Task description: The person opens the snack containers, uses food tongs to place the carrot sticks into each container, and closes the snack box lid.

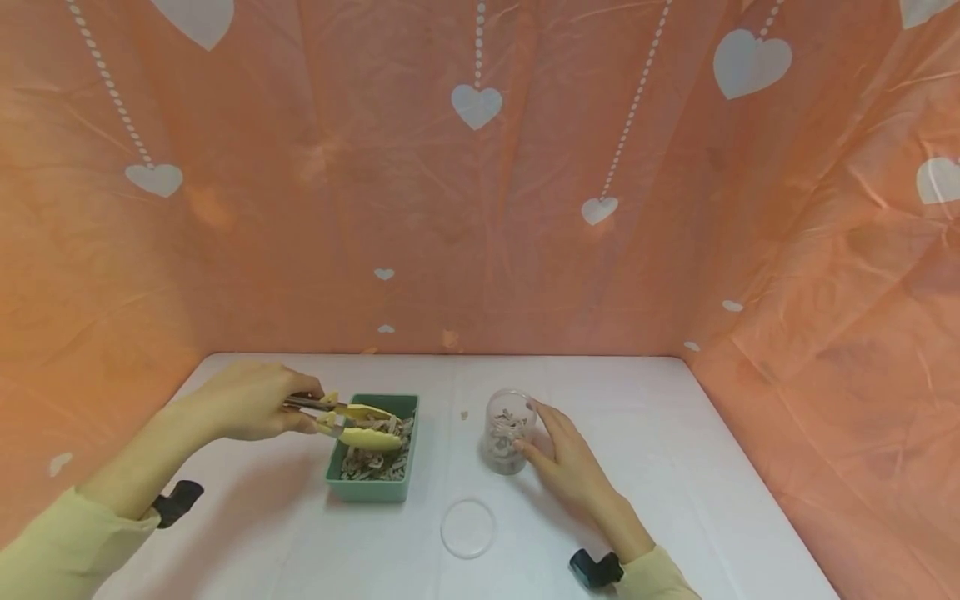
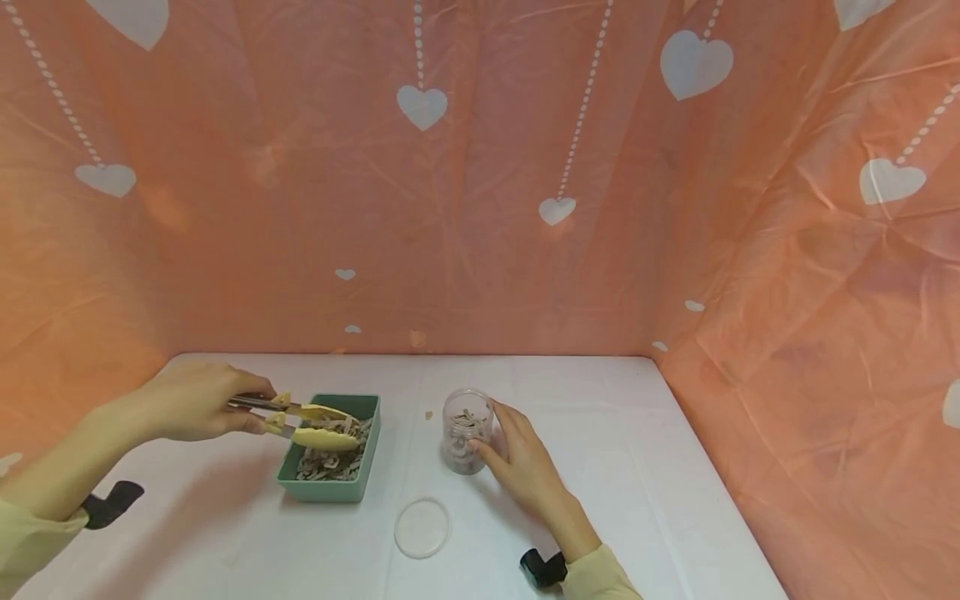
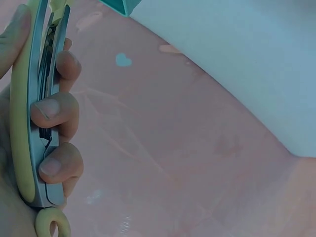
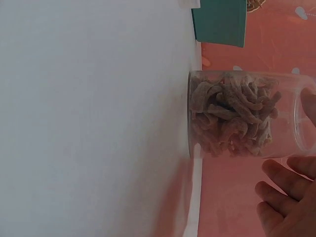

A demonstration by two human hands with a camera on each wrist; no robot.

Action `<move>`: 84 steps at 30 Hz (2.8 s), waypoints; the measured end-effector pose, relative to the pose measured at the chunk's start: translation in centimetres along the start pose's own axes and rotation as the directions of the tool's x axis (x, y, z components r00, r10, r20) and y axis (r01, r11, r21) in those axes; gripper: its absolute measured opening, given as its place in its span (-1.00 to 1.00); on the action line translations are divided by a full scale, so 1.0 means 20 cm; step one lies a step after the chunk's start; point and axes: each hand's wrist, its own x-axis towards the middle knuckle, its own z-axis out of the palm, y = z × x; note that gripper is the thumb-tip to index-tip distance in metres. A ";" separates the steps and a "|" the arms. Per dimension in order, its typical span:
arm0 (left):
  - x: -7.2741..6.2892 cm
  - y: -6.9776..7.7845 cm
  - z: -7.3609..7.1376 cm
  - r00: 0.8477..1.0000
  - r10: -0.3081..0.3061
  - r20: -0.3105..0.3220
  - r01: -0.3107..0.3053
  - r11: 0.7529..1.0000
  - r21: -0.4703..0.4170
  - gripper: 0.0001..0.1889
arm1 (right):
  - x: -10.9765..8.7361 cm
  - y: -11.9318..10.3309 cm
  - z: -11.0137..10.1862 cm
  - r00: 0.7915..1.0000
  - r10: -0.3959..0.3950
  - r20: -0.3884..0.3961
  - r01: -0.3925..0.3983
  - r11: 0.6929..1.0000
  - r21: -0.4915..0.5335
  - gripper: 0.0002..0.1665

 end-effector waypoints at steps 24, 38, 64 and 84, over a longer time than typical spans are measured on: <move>-0.07 -0.04 0.04 0.993 -0.102 -0.052 0.100 0.994 -0.043 -0.66 | -0.01 -0.01 0.00 1.000 -0.006 -0.006 0.006 1.000 0.001 -0.14; -0.07 -0.05 0.00 0.990 -0.072 -0.120 0.066 0.996 -0.054 -0.67 | 0.00 -0.01 0.00 1.000 -0.002 -0.004 0.002 1.000 -0.003 -0.13; 0.02 0.03 -0.10 0.987 -0.114 -0.110 0.109 0.993 -0.051 -0.50 | -0.01 -0.01 0.00 1.000 0.023 0.006 -0.023 1.000 0.006 -0.13; 0.18 0.14 -0.13 0.989 -0.067 -0.130 0.052 0.992 -0.117 -0.54 | -0.01 -0.02 0.01 0.999 0.035 0.001 -0.035 0.999 0.003 -0.13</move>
